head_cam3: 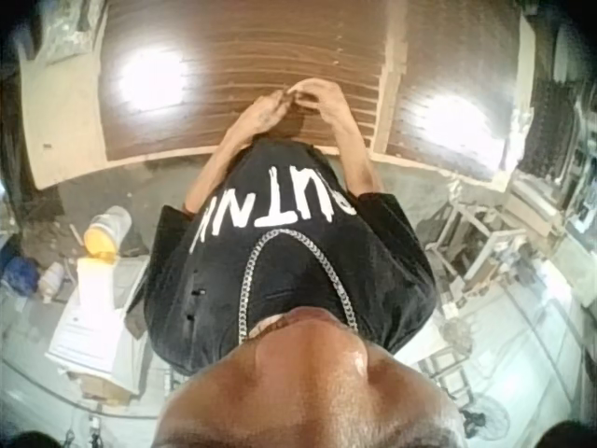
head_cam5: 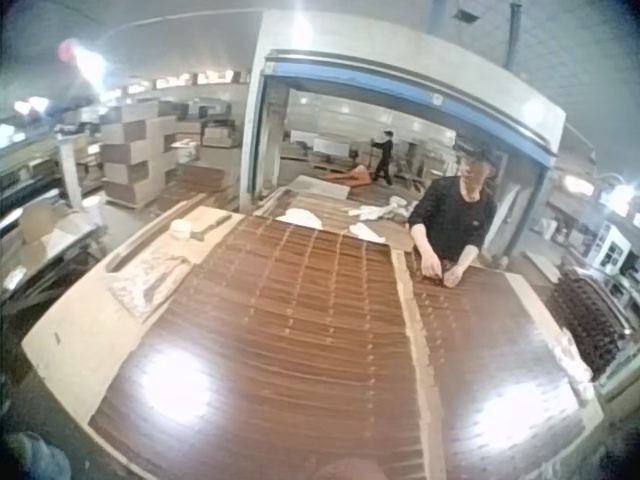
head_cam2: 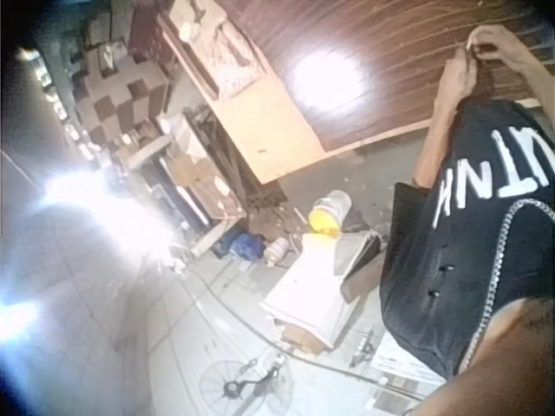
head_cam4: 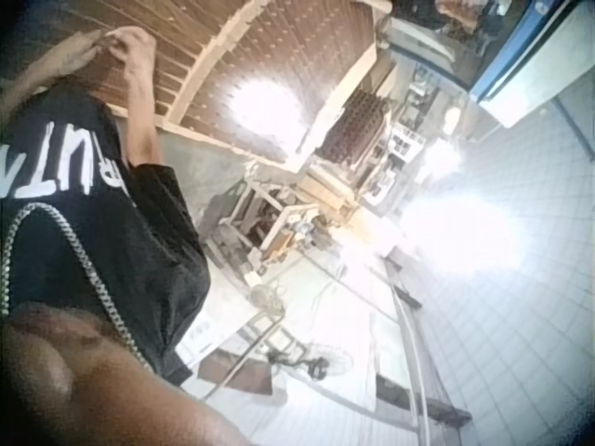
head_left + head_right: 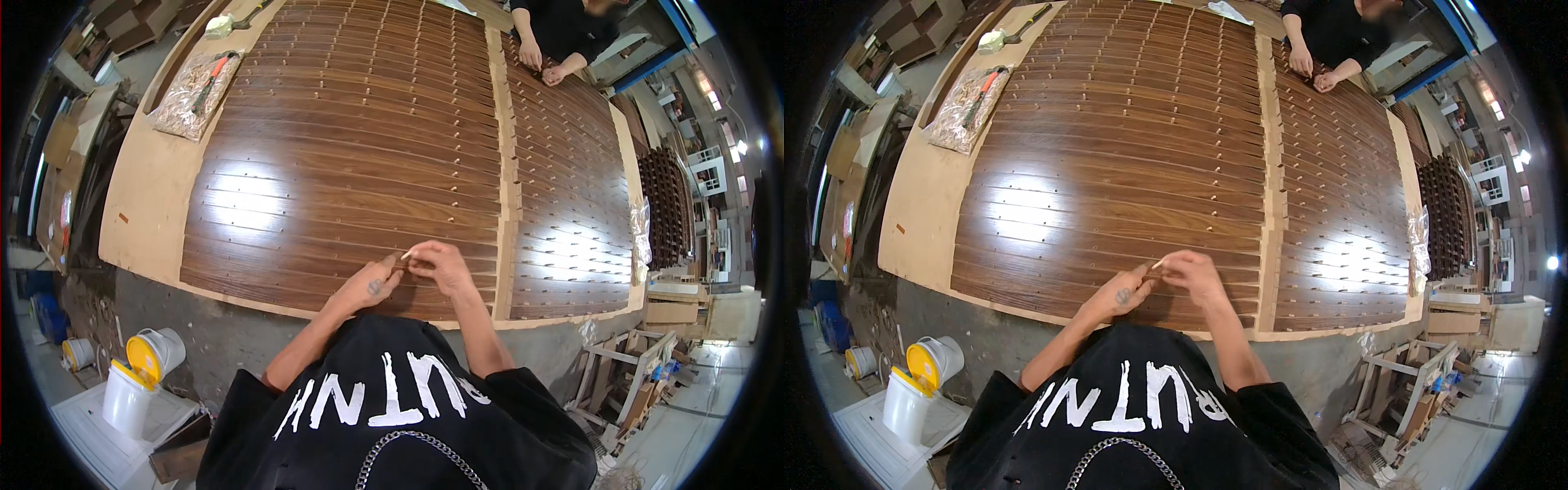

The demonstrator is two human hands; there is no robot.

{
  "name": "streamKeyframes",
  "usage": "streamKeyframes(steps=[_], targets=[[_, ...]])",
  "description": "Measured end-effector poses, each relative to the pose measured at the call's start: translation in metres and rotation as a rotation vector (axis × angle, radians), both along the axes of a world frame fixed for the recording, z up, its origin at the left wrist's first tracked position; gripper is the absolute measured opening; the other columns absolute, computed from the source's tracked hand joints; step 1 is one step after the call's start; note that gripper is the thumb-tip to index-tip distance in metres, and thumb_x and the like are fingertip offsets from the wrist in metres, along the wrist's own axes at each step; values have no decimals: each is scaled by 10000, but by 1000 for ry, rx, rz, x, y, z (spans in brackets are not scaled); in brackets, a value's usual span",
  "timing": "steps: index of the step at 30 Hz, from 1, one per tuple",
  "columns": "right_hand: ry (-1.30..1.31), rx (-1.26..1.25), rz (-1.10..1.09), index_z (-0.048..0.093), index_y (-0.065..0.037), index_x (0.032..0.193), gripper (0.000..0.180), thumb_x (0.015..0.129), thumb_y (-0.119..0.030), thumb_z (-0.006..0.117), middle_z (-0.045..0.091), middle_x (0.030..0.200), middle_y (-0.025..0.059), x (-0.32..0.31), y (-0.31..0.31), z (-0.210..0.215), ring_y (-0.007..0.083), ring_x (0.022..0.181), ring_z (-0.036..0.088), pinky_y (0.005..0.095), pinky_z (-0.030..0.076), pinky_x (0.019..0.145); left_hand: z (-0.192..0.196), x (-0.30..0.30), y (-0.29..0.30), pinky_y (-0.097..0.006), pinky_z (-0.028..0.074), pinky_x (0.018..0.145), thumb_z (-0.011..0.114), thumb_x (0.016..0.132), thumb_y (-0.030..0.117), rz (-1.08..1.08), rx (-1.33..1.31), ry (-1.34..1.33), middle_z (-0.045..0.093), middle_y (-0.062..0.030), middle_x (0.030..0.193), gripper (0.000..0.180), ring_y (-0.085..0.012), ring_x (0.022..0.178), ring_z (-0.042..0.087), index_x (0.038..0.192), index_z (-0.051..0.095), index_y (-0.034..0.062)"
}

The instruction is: The recorder and a colleague insert small wooden dowels into pre-drilled holes in a large wooden slat panel.

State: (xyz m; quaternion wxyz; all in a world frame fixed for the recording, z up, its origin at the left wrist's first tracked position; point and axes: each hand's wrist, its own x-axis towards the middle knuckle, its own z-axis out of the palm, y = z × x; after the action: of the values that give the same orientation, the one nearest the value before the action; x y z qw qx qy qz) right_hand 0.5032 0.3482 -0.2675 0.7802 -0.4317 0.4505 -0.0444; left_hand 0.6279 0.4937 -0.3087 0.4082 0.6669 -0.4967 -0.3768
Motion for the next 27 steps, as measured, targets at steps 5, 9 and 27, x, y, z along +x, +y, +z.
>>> streamKeyframes(steps=[5,9,27], targets=[[299,-1042,-24,687,-26,866,100,843,-121,663,675,787,39,-39,-63,-69,130,744,649,277,514,671,1,9,8,-213,299,417,486,1015,247,191,83,751,447,22,585,272,-44,479,380,1000,586,-6],[371,-1317,110,668,-66,907,120,829,-157,665,662,831,98,-45,-71,-72,242,763,650,355,520,683,6,25,9,-224,256,370,533,996,306,329,124,1050,417,18,531,294,-51,408,327,882,548,35],[25,-1020,409,693,-30,964,180,847,-167,688,654,923,122,18,38,22,269,770,654,329,530,693,25,14,7,-218,242,360,468,1016,367,379,111,1277,403,31,536,371,-51,395,310,1062,611,28]])
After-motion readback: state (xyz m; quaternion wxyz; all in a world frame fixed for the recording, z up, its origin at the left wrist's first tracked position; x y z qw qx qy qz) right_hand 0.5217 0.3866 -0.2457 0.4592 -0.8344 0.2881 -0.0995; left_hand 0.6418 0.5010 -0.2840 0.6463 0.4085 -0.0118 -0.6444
